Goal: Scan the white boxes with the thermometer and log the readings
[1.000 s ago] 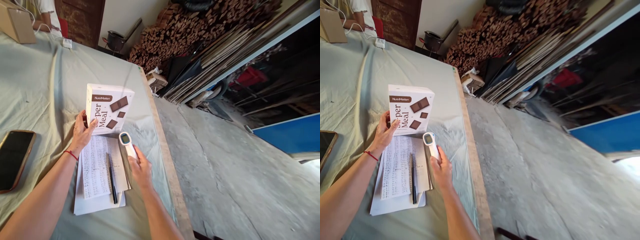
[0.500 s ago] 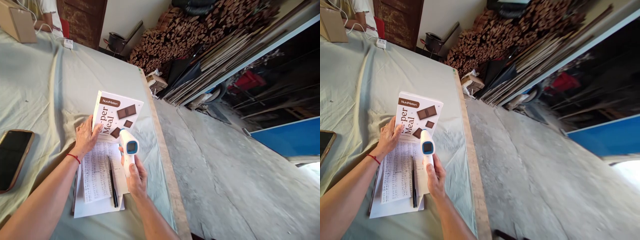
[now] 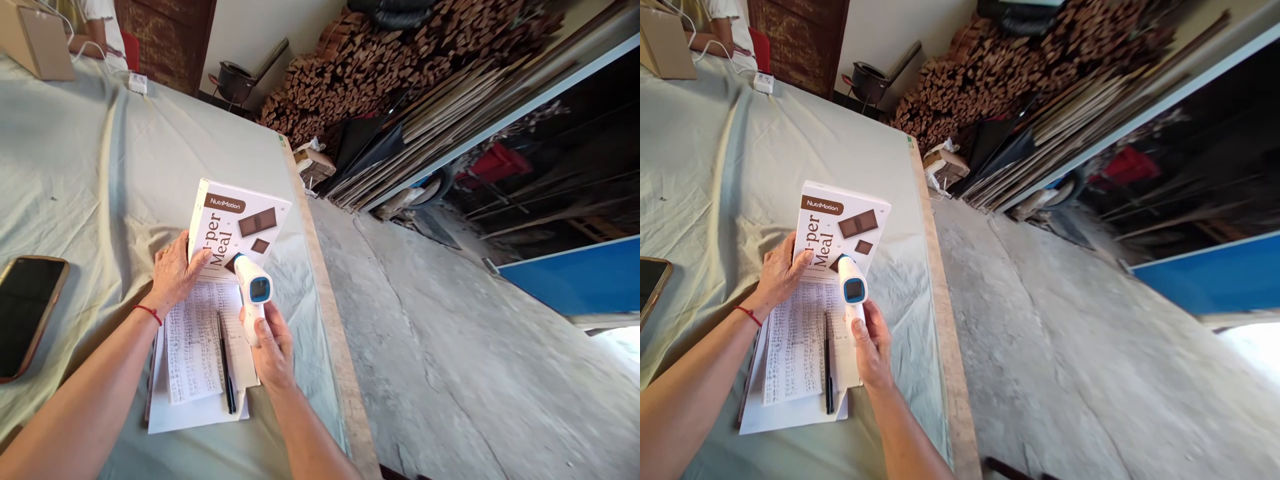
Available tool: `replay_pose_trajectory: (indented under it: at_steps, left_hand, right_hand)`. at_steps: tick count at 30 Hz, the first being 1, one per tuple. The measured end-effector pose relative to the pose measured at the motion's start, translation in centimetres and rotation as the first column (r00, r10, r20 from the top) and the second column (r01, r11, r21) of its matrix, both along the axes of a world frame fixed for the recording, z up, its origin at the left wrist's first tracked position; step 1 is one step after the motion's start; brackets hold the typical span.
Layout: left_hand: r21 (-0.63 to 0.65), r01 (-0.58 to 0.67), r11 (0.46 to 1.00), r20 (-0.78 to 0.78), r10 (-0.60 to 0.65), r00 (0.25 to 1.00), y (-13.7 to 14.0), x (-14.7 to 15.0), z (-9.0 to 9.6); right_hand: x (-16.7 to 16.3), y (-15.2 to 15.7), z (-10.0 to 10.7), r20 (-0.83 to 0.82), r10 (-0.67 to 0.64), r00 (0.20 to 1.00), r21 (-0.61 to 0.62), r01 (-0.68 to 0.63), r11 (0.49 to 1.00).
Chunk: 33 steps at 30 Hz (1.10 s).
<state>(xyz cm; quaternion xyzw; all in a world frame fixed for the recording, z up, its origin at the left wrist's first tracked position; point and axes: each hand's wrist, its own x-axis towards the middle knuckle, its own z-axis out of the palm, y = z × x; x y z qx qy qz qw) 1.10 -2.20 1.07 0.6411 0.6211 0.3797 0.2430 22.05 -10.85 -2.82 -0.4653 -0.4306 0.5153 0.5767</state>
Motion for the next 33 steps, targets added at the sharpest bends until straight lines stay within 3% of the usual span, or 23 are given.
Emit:
replay_pose_trajectory:
  at_steps: [12,27,33]
  left_hand:
    - [-0.007,0.037,0.999,0.041,-0.037,0.998,-0.03,-0.11,0.44]
    - [0.011,0.037,0.999,0.030,-0.037,0.999,0.12,-0.04,0.31]
    - [-0.009,0.025,1.000,0.026,-0.025,0.999,0.16,0.10,0.37]
  right_hand:
    - [-0.29,0.03,0.15,-0.044,0.003,0.999,0.014,-0.003,1.000]
    - [-0.23,-0.13,0.35,0.087,0.020,0.996,0.041,-0.024,0.999]
    - [-0.34,-0.15,0.42,0.050,0.015,0.999,0.028,-0.016,0.999]
